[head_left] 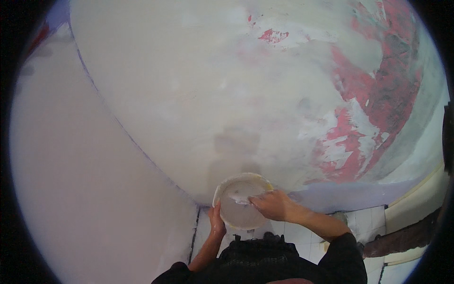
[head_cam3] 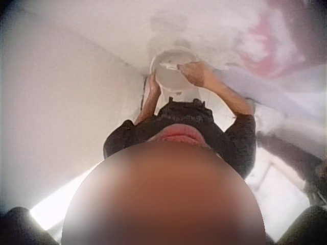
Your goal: The person applies white joint compound to a vertical wall corner and adjacent ceiling area using a putty knife and a small bucket. They repeatedly scoop compound and smooth it along the corner and ceiling, gradually covering pink and white patches.
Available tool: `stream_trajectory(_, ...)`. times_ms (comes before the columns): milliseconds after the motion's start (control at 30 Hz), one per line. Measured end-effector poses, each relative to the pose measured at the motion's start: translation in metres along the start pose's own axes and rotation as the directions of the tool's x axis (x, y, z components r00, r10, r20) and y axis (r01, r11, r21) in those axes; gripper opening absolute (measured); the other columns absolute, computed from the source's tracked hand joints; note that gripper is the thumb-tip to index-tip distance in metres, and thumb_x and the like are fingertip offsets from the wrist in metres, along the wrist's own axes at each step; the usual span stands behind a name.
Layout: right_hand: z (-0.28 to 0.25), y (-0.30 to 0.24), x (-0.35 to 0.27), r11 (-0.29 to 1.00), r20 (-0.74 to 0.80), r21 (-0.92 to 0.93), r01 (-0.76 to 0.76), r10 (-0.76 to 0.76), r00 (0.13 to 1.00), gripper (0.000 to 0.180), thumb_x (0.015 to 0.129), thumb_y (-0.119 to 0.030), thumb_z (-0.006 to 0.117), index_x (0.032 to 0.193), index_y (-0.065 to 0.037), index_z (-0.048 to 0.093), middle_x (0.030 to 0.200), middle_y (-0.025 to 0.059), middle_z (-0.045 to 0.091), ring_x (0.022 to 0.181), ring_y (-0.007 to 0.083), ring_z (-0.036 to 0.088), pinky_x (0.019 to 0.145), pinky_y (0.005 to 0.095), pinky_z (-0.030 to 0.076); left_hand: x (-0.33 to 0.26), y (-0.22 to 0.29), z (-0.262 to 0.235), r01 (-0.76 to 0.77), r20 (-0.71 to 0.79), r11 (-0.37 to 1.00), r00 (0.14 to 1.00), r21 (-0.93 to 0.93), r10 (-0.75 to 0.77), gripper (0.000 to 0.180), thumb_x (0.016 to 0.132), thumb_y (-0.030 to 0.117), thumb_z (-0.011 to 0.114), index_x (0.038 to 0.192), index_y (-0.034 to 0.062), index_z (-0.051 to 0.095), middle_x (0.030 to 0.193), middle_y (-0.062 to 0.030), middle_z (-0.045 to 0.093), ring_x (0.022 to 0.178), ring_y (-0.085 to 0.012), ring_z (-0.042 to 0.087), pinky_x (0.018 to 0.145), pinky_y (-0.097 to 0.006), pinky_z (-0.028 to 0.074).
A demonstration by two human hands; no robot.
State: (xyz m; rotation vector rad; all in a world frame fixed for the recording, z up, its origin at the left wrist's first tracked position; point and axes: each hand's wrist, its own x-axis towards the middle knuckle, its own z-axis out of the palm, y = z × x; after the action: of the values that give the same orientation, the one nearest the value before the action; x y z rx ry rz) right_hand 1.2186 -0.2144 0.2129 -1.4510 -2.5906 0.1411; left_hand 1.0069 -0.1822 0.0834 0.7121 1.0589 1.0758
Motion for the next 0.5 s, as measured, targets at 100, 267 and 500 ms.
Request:
stream_trajectory(100, 0.015, -0.008, 0.013, 0.989, -0.010, -0.147, 0.011, -0.013, 1.000, 0.032, 0.079, -0.018, 0.055, 0.109, -0.007, 0.056, 0.072, 0.0140, 0.064, 0.066, 0.0297, 0.065, 0.058, 0.0428, 0.052, 0.009, 0.012, -0.006, -0.002, -0.027, 1.000, 1.000, -0.004, 0.001, 0.071, 0.082, 0.048, 0.054, 0.128, -0.0042, 0.038, 0.125, -0.0213, 0.045, 0.117, -0.0326, 0.043, 0.096, -0.045, 0.036)
stream_trajectory(267, 0.070, -0.002, 0.045, 0.995, 0.001, -0.098, -0.009, 0.009, 1.000, 0.027, 0.078, -0.019, 0.055, 0.102, -0.006, 0.057, 0.071, 0.0144, 0.064, 0.065, 0.0314, 0.064, 0.060, 0.0420, 0.051, 0.048, -0.010, -0.034, -0.320, 0.022, 0.940, 0.947, 0.119, 0.320, 0.055, 0.088, 0.036, 0.052, 0.118, -0.0102, 0.047, 0.110, -0.0170, 0.055, 0.101, -0.0220, 0.050, 0.089, -0.034, 0.038)
stream_trajectory(500, 0.151, -0.016, 0.064, 0.983, -0.275, 0.082, -0.167, 0.183, 0.944, 0.025, 0.079, -0.014, 0.051, 0.103, -0.009, 0.058, 0.070, 0.0157, 0.062, 0.068, 0.0321, 0.064, 0.062, 0.0423, 0.051, 0.092, -0.064, -0.097, -0.469, -0.015, 0.883, 0.883, -0.030, 0.468, 0.055, 0.088, 0.038, 0.050, 0.116, -0.0102, 0.048, 0.106, -0.0153, 0.056, 0.098, -0.0199, 0.050, 0.088, -0.033, 0.038)
